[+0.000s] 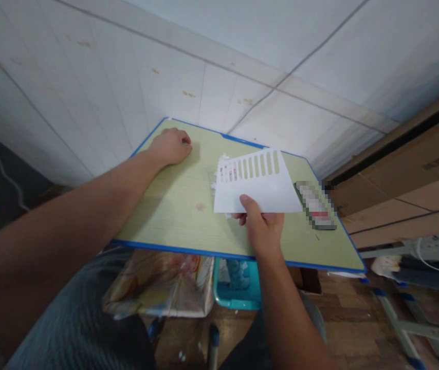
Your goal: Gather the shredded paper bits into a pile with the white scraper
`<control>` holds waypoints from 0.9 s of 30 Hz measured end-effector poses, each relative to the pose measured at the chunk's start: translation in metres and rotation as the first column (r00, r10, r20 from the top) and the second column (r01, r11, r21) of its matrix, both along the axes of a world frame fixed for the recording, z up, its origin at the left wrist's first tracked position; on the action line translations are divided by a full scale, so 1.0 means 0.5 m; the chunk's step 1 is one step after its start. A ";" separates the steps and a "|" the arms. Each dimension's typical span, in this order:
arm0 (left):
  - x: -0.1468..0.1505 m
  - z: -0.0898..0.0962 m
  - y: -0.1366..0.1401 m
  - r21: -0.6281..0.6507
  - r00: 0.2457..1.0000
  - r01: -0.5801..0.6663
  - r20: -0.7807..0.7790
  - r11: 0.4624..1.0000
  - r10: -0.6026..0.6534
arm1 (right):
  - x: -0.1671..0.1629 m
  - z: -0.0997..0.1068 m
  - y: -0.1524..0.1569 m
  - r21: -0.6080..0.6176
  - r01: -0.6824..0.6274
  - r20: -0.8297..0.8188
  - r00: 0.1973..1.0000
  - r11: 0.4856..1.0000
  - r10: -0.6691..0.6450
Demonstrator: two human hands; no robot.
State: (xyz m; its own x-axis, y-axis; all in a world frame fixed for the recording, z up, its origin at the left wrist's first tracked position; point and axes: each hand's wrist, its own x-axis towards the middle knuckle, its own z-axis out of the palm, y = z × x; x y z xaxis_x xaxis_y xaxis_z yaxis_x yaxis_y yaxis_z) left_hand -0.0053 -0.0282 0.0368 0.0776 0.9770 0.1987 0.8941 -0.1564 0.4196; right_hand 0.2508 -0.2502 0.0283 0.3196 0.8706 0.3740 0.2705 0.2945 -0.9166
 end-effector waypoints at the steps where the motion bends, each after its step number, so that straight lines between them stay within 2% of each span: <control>1: 0.000 0.000 0.001 -0.003 1.000 0.000 0.002 1.000 0.000 | 0.000 0.002 0.000 0.003 0.009 -0.008 1.000 1.000 -0.009; 9: 0.003 0.002 0.000 -0.012 1.000 -0.004 0.000 1.000 0.004 | 0.001 0.001 0.001 0.007 -0.005 0.013 1.000 1.000 0.005; 12: 0.002 0.000 0.003 0.001 1.000 -0.003 -0.002 1.000 0.003 | 0.003 -0.002 0.003 0.051 0.052 -0.026 0.998 0.997 -0.051; 16: -0.001 -0.002 0.006 0.003 1.000 0.008 0.015 1.000 -0.008 | 0.001 0.000 0.003 0.046 0.095 -0.044 0.995 0.994 -0.093; 27: -0.001 0.000 0.003 0.004 1.000 0.007 0.006 1.000 -0.007 | 0.003 -0.002 -0.003 -0.015 0.015 0.046 0.999 1.000 -0.014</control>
State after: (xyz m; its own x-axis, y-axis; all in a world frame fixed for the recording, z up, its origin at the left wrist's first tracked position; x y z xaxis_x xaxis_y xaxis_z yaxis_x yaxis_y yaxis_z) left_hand -0.0059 -0.0268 0.0369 0.0834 0.9757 0.2026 0.8906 -0.1641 0.4241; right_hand 0.2521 -0.2518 0.0272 0.3149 0.8719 0.3749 0.3161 0.2760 -0.9077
